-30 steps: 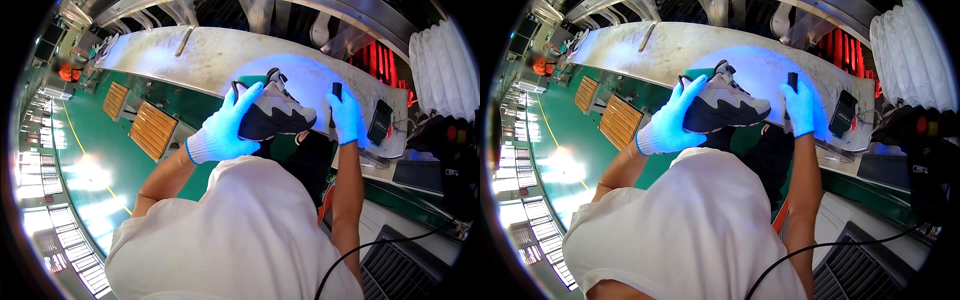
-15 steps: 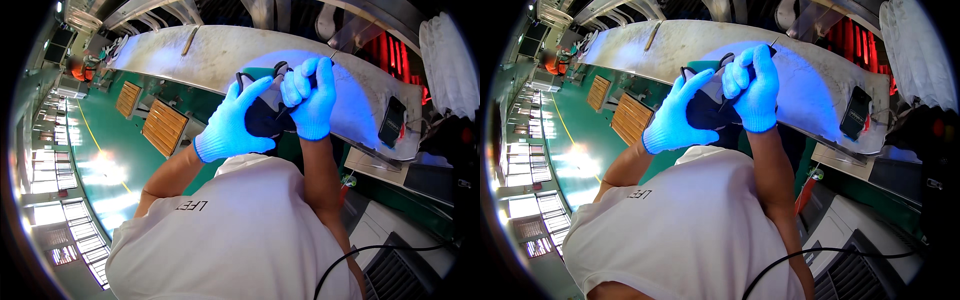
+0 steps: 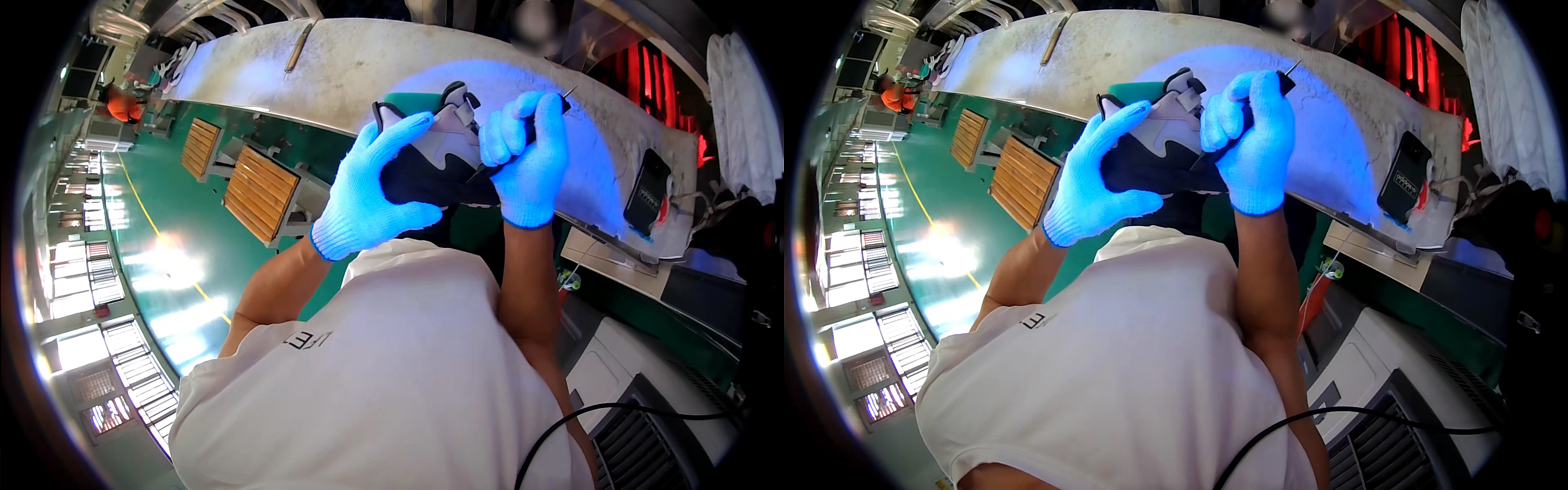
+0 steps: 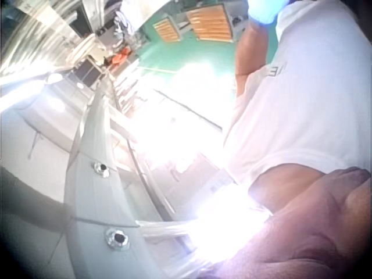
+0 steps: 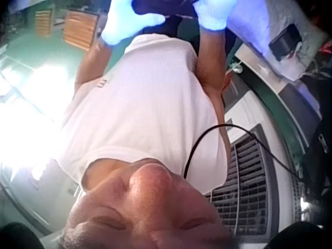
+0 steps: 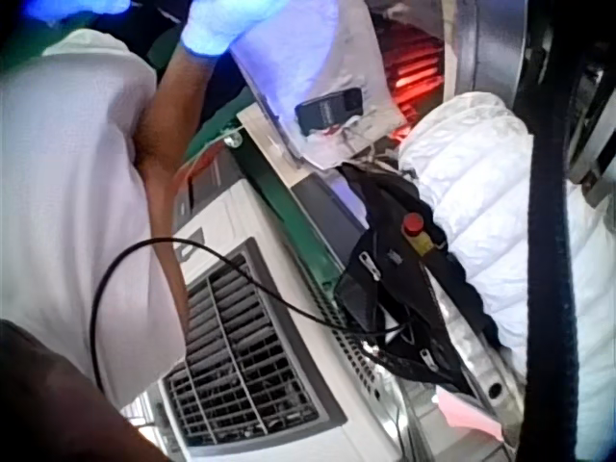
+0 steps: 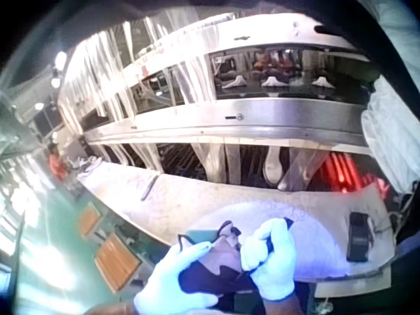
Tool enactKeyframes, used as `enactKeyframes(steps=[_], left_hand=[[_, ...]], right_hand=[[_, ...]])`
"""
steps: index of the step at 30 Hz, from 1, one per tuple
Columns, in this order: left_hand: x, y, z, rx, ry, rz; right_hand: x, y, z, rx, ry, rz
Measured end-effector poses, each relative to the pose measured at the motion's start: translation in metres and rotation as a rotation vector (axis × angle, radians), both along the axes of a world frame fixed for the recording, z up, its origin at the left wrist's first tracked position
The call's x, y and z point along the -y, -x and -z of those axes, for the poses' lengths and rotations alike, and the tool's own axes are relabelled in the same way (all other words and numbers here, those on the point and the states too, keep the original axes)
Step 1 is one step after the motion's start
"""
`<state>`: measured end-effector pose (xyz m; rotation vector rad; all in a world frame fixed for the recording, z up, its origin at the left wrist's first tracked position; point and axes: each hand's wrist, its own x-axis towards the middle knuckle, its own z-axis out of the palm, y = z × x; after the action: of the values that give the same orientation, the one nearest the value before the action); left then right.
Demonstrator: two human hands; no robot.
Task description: The person repeatedly cleans sneakers on a factory workbench using a small brush and a cloth. They scrub the sole and wipe the upper, then place the shoe on a conveyor belt and retrieve another to repeat the process.
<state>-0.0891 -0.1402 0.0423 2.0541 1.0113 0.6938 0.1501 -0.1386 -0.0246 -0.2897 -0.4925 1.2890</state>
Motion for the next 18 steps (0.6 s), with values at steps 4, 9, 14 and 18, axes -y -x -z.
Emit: enactKeyframes(steps=[4,9,14,18], left_hand=[[-0.002,0.005,0.01,0.053,0.058,-0.042],[-0.002,0.01,0.023,0.177,0.233,-0.103],[-0.007,0.01,0.032,0.279,0.387,-0.219],[-0.016,0.007,0.039,0.296,0.362,-0.306]], right_hand=[[-0.003,0.015,-0.005,0.081,0.185,0.138],[-0.008,0.022,-0.013,0.042,0.312,0.184],[-0.017,0.01,0.009,-0.222,0.156,0.009],[-0.023,0.046,-0.02,0.235,0.352,0.245]])
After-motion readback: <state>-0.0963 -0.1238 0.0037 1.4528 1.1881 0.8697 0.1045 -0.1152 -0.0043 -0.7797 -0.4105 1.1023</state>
